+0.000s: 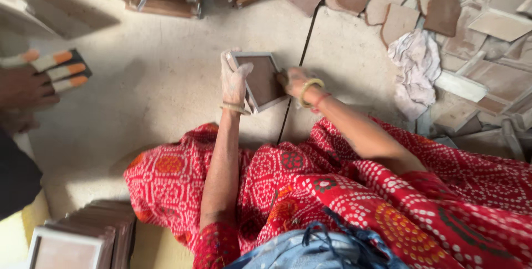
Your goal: The person sits on the floor and sands the edges and surfaces of small square wooden frames using a sanding block. They handle each frame one at a time, turning it to sand different sides, then place it aside and pick up another.
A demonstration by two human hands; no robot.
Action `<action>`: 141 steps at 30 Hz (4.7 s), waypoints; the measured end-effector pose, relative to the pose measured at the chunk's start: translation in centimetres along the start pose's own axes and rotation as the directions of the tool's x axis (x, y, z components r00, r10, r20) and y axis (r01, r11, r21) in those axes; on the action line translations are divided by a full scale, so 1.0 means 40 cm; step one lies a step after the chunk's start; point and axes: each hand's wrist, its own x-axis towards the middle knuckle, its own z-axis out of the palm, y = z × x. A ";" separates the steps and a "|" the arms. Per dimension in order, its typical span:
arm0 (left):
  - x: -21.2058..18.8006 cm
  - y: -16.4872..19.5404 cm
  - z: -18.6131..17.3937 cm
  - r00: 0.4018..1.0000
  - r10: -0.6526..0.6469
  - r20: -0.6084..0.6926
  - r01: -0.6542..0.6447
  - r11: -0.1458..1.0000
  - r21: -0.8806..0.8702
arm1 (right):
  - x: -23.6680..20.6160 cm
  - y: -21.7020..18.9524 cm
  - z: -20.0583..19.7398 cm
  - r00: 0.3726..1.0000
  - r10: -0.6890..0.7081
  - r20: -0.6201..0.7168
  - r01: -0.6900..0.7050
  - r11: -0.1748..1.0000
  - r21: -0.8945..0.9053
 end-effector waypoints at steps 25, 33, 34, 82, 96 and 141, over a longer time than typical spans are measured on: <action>0.026 -0.125 0.023 0.976 0.170 -0.137 -0.132 0.960 0.248 | 0.054 0.097 0.108 0.838 -0.340 -0.428 0.328 0.939 -0.105; 0.041 -0.127 0.057 0.981 0.179 -0.069 -0.170 0.979 0.112 | 0.104 -0.004 0.001 0.921 -0.221 -0.320 0.210 0.975 -0.070; 0.040 -0.119 0.055 0.983 0.170 -0.067 -0.165 0.984 0.074 | 0.101 -0.002 0.005 0.928 -0.211 -0.308 0.206 0.977 -0.048; 0.014 -0.095 0.047 0.954 0.221 -0.205 -0.175 0.960 0.220 | 0.100 -0.037 0.041 0.918 -0.311 -0.246 0.328 0.944 0.032; 0.014 -0.109 0.035 0.957 0.216 -0.196 -0.181 0.967 0.180 | 0.103 -0.043 -0.001 0.886 -0.241 -0.397 0.400 0.829 0.390; 0.033 -0.137 0.037 0.953 0.255 -0.165 -0.213 0.948 0.237 | -0.028 0.123 0.098 0.918 -0.246 -0.310 0.349 0.874 0.339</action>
